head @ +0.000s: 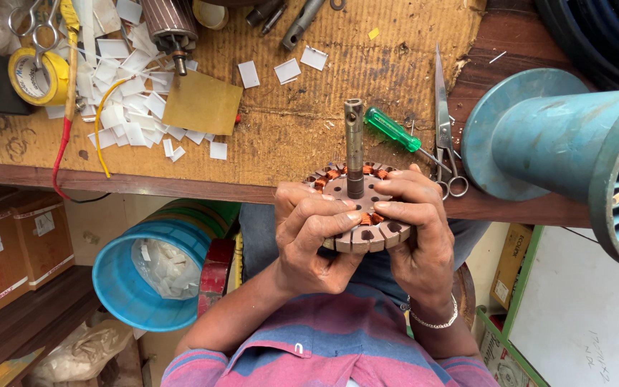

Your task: The person uses a green screwdriver to adjust copper windings on a motor rotor held in a vise. They insert small white insulating pieces into the rotor slots and rotate the rotor to access different sections. The person continues adjusting and inserting insulation throughout the clip.

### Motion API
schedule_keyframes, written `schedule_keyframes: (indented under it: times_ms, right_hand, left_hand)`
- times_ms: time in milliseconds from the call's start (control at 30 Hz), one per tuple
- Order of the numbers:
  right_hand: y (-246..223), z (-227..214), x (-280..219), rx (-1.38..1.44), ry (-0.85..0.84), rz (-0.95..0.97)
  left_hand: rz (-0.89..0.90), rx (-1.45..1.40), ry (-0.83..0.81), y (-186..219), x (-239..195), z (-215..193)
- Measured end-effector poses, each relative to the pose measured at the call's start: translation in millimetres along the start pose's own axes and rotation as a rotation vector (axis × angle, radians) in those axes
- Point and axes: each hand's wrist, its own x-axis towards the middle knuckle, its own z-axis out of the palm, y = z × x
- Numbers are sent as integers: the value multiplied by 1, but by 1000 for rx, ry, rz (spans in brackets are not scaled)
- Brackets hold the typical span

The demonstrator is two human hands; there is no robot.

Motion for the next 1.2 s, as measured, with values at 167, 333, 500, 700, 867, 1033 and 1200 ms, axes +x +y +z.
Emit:
schedule_keyframes:
  times_ms: [167, 333, 500, 700, 867, 1033, 1200]
  right_hand:
    - [-2, -1, 1, -2, -6, 2]
    - [1, -7, 1, -2, -54, -6]
    - [15, 1, 4, 48, 17, 29]
    - [47, 29, 11, 369, 410, -283]
    - [55, 33, 17, -123, 307, -380]
    - [44, 41, 21, -204, 352, -339]
    - [35, 54, 24, -180, 479, -311]
  left_hand:
    - [-9, 10, 8, 3, -2, 1]
    - [-18, 21, 59, 5, -4, 7]
    - [-76, 43, 10, 10, 8, 3]
    - [-147, 85, -85, 2, 37, -9]
    - [-139, 114, -97, 4, 41, -8]
    - [-145, 102, -89, -1, 39, -9]
    - [-123, 102, -115, -1, 39, -9]
